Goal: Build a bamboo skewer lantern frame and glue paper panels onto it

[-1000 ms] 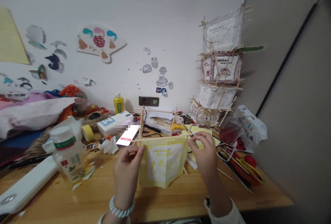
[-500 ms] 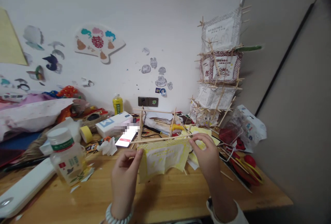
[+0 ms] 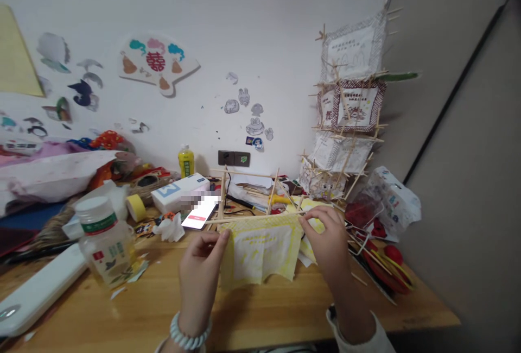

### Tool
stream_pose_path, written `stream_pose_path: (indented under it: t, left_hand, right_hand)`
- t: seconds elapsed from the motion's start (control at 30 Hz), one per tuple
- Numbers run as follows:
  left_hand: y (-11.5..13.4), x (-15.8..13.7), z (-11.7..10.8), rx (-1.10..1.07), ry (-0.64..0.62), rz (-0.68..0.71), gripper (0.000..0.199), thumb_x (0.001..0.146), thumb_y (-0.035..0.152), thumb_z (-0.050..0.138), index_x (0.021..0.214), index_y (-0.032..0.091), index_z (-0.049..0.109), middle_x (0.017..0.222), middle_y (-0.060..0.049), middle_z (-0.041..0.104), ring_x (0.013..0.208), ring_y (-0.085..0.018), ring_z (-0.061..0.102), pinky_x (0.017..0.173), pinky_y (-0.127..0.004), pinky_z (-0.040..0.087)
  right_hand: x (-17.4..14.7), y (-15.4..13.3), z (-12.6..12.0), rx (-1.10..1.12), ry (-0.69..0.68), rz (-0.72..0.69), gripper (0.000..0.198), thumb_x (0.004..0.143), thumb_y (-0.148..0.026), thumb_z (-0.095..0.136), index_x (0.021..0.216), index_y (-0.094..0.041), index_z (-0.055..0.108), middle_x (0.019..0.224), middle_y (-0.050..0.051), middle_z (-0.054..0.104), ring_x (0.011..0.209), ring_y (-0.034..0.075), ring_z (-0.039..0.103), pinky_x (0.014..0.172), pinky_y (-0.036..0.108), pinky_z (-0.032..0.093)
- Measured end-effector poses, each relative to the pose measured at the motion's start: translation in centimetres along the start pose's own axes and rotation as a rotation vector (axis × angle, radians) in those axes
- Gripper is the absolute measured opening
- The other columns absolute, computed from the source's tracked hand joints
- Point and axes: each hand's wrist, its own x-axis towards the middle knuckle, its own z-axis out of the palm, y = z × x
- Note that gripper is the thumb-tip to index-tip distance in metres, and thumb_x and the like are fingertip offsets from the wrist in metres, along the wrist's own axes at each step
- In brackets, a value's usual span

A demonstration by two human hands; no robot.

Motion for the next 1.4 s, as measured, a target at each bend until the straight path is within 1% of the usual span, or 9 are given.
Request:
stream_pose_path:
  t: [0.13, 0.37, 0.53, 0.73, 1.1, 1.2, 1.27, 1.33, 1.4]
  left_hand:
    - [0.0, 0.0, 0.2, 0.0, 0.009, -0.001, 0.033, 0.06, 0.048, 0.071, 0.059, 0.017, 0.061, 0.057, 0.0, 0.062, 0.056, -0.014, 0.055, 0.051, -0.025, 0.046]
    - [0.3, 0.1, 0.2, 0.035, 0.021, -0.033, 0.032, 0.06, 0.048, 0.071, 0.059, 0.017, 0.062, 0.057, 0.0, 0.061, 0.056, -0.013, 0.053, 0.051, -0.024, 0.043]
    - [0.2, 0.3, 0.3, 0.037, 0.026, 0.006, 0.029, 0.062, 0.044, 0.069, 0.058, 0.017, 0.06, 0.058, 0.001, 0.06, 0.057, -0.013, 0.053, 0.052, -0.023, 0.043]
    - [0.3, 0.5, 0.4, 0.038, 0.041, 0.035, 0.031, 0.062, 0.044, 0.068, 0.054, 0.017, 0.057, 0.051, 0.003, 0.053, 0.051, -0.011, 0.047, 0.046, -0.021, 0.039]
    - [0.4, 0.5, 0.7, 0.02, 0.056, 0.004, 0.029, 0.06, 0.043, 0.07, 0.055, 0.017, 0.058, 0.053, 0.003, 0.055, 0.053, -0.011, 0.049, 0.05, -0.022, 0.041]
    - [0.3, 0.5, 0.7, 0.021, 0.056, -0.001, 0.029, 0.06, 0.043, 0.069, 0.055, 0.017, 0.058, 0.053, 0.002, 0.055, 0.053, -0.011, 0.049, 0.05, -0.022, 0.041]
    - [0.2, 0.5, 0.7, 0.021, 0.057, -0.007, 0.029, 0.059, 0.044, 0.07, 0.055, 0.017, 0.058, 0.053, 0.002, 0.056, 0.053, -0.012, 0.049, 0.05, -0.022, 0.041]
    - [0.2, 0.5, 0.6, 0.024, 0.054, -0.009, 0.03, 0.059, 0.044, 0.07, 0.055, 0.017, 0.058, 0.053, 0.002, 0.056, 0.053, -0.012, 0.049, 0.05, -0.022, 0.041]
    - [0.1, 0.5, 0.6, 0.032, 0.053, -0.007, 0.03, 0.06, 0.044, 0.07, 0.056, 0.017, 0.059, 0.054, 0.002, 0.056, 0.053, -0.012, 0.049, 0.049, -0.022, 0.04]
  right_hand:
    - [0.0, 0.2, 0.3, -0.049, 0.004, -0.012, 0.013, 0.076, -0.02, 0.061, 0.063, -0.02, 0.06, 0.075, 0.005, 0.059, 0.081, 0.022, 0.054, 0.076, 0.036, 0.041]
    - [0.1, 0.4, 0.6, -0.052, -0.014, -0.013, 0.013, 0.074, -0.016, 0.064, 0.062, -0.02, 0.061, 0.075, 0.004, 0.059, 0.079, 0.022, 0.054, 0.076, 0.035, 0.04]
    - [0.1, 0.5, 0.7, -0.048, -0.018, -0.009, 0.013, 0.075, -0.017, 0.063, 0.063, -0.02, 0.06, 0.075, 0.004, 0.058, 0.079, 0.021, 0.053, 0.076, 0.035, 0.04]
    - [0.1, 0.7, 0.9, -0.025, -0.017, 0.0, 0.014, 0.076, -0.017, 0.061, 0.062, -0.019, 0.058, 0.075, 0.003, 0.058, 0.078, 0.02, 0.053, 0.075, 0.034, 0.041]
    - [0.2, 0.6, 1.0, -0.047, -0.01, 0.017, 0.015, 0.075, -0.017, 0.06, 0.061, -0.02, 0.058, 0.075, 0.003, 0.057, 0.078, 0.02, 0.054, 0.077, 0.035, 0.042]
    - [0.2, 0.5, 1.0, -0.059, 0.004, 0.035, 0.014, 0.075, -0.018, 0.06, 0.061, -0.02, 0.058, 0.076, 0.005, 0.059, 0.081, 0.022, 0.055, 0.078, 0.036, 0.043]
    - [0.2, 0.4, 1.1, -0.036, 0.0, 0.062, 0.014, 0.074, -0.019, 0.06, 0.061, -0.02, 0.058, 0.081, 0.007, 0.062, 0.084, 0.023, 0.057, 0.08, 0.037, 0.043]
    - [0.2, 0.4, 1.1, 0.008, -0.023, 0.108, 0.014, 0.074, -0.02, 0.06, 0.061, -0.02, 0.058, 0.087, 0.009, 0.065, 0.088, 0.024, 0.059, 0.082, 0.038, 0.043]
    - [0.2, 0.3, 1.2, 0.04, -0.053, 0.161, 0.014, 0.074, -0.021, 0.06, 0.061, -0.02, 0.057, 0.088, 0.01, 0.067, 0.088, 0.024, 0.061, 0.083, 0.038, 0.043]
